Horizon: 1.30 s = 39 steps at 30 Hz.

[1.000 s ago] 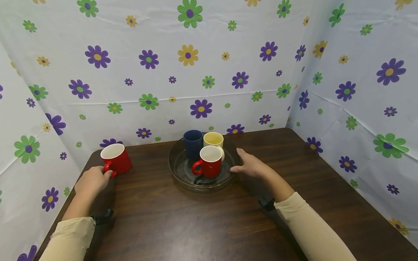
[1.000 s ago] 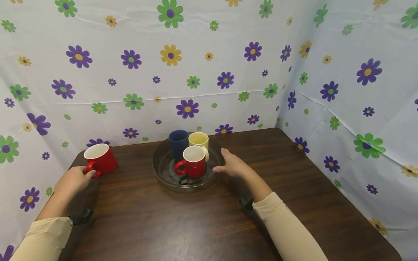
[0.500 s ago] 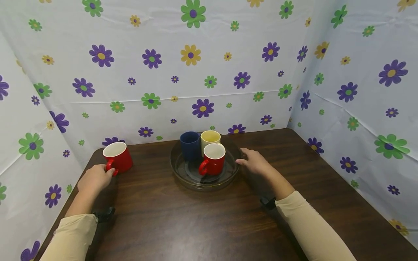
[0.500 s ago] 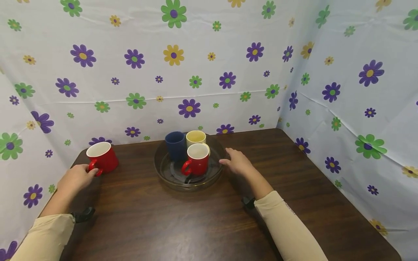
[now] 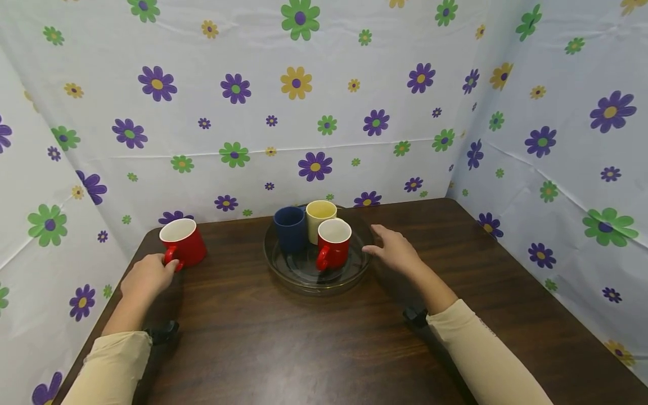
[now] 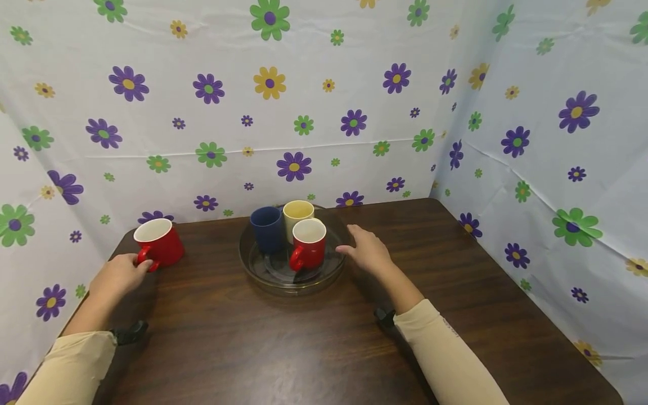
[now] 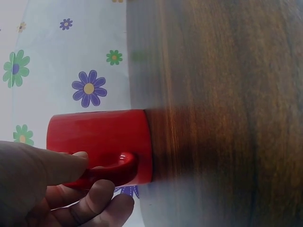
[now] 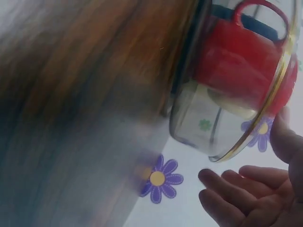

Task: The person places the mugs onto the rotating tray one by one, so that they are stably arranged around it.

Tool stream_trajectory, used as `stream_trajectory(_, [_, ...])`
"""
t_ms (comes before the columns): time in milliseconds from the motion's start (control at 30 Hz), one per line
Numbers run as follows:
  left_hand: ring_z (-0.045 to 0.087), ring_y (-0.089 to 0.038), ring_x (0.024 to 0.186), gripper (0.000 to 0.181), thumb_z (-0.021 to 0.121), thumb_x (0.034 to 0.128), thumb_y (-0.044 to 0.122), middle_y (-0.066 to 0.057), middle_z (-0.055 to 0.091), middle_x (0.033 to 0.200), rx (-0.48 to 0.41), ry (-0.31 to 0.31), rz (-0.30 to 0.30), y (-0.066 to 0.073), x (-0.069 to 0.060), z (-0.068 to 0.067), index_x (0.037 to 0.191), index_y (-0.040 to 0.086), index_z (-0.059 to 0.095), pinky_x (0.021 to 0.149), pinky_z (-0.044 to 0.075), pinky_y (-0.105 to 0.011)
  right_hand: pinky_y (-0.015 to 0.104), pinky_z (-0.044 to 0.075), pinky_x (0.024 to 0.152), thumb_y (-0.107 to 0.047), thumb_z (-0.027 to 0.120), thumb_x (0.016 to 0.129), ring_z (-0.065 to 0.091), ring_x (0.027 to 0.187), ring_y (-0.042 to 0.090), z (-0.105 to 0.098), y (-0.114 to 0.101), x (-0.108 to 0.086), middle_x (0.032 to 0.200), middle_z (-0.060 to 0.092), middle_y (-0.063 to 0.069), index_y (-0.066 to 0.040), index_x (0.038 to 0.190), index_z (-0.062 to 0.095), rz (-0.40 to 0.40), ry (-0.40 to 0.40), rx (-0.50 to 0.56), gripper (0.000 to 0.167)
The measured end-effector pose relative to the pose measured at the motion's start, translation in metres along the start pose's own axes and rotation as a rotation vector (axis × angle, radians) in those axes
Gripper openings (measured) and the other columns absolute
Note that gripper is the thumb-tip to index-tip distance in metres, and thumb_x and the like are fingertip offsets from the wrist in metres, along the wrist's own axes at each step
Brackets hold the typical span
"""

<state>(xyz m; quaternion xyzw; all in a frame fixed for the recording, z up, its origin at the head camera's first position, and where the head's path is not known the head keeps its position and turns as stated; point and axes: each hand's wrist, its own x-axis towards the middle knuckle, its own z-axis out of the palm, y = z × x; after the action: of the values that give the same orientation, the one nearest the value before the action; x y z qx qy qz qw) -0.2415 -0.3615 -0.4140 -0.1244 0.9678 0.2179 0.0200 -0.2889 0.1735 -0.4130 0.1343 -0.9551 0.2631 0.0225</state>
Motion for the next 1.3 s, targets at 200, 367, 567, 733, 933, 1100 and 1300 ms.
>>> stream_trajectory(200, [0.053, -0.03, 0.07, 0.045, 0.052, 0.1046, 0.033, -0.017, 0.058, 0.075, 0.001, 0.003, -0.003, 0.002, 0.002, 0.001, 0.111, -0.011, 0.057, 0.056, 0.051, -0.042, 0.06, 0.041, 0.109, -0.033, 0.074, 0.094, 0.052, 0.132, 0.045, -0.001, -0.003, -0.006, 0.148, 0.05, 0.027, 0.007, 0.149, 0.042, 0.019, -0.019, -0.035, 0.075])
stream_trajectory(367, [0.052, -0.03, 0.07, 0.046, 0.051, 0.1048, 0.033, -0.017, 0.057, 0.075, -0.001, -0.001, -0.007, 0.002, 0.001, 0.001, 0.112, -0.012, 0.056, 0.057, 0.051, -0.042, 0.06, 0.038, 0.112, -0.033, 0.074, 0.093, 0.046, 0.136, 0.047, 0.0, 0.0, -0.006, 0.151, 0.044, 0.03, 0.008, 0.15, 0.04, 0.009, -0.09, -0.022, 0.078])
stream_trajectory(567, [0.052, -0.029, 0.069, 0.045, 0.05, 0.1054, 0.034, -0.016, 0.055, 0.074, -0.006, -0.013, 0.001, 0.001, 0.0, 0.001, 0.11, -0.011, 0.056, 0.057, 0.05, -0.041, 0.06, 0.035, 0.113, -0.028, 0.075, 0.093, 0.043, 0.139, 0.047, 0.0, 0.0, -0.005, 0.154, 0.039, 0.029, 0.009, 0.15, 0.039, -0.003, -0.103, -0.01, 0.077])
stream_trajectory(733, [0.05, -0.027, 0.069, 0.042, 0.049, 0.1056, 0.033, -0.014, 0.053, 0.073, -0.017, -0.024, 0.009, -0.001, 0.001, 0.001, 0.102, -0.007, 0.059, 0.057, 0.049, -0.04, 0.06, 0.036, 0.113, -0.027, 0.074, 0.094, 0.046, 0.136, 0.047, 0.001, 0.001, -0.001, 0.151, 0.043, 0.03, 0.01, 0.149, 0.041, -0.019, -0.091, -0.027, 0.074])
stream_trajectory(933, [0.05, -0.027, 0.068, 0.038, 0.046, 0.1058, 0.03, -0.015, 0.052, 0.074, -0.016, -0.025, 0.017, -0.004, 0.004, 0.002, 0.093, -0.005, 0.056, 0.056, 0.048, -0.04, 0.058, 0.039, 0.111, -0.027, 0.072, 0.095, 0.052, 0.132, 0.045, 0.002, 0.006, 0.002, 0.143, 0.053, 0.029, 0.008, 0.145, 0.048, -0.031, -0.054, -0.042, 0.066])
stream_trajectory(1100, [0.05, -0.027, 0.069, 0.04, 0.046, 0.1073, 0.032, -0.015, 0.053, 0.076, -0.042, -0.02, 0.013, -0.007, 0.005, 0.003, 0.1, -0.006, 0.054, 0.057, 0.047, -0.039, 0.059, 0.039, 0.111, -0.03, 0.069, 0.098, 0.051, 0.133, 0.045, 0.002, 0.011, 0.004, 0.144, 0.054, 0.027, 0.006, 0.147, 0.048, 0.003, -0.031, -0.004, 0.064])
stream_trajectory(1300, [0.052, -0.032, 0.073, 0.04, 0.052, 0.1062, 0.029, -0.02, 0.057, 0.079, -0.074, 0.039, 0.075, -0.012, 0.006, 0.004, 0.108, -0.011, 0.056, 0.057, 0.048, -0.039, 0.059, 0.041, 0.109, -0.03, 0.067, 0.099, 0.052, 0.131, 0.045, 0.001, 0.013, 0.002, 0.148, 0.049, 0.028, 0.007, 0.151, 0.04, 0.018, -0.054, 0.103, 0.069])
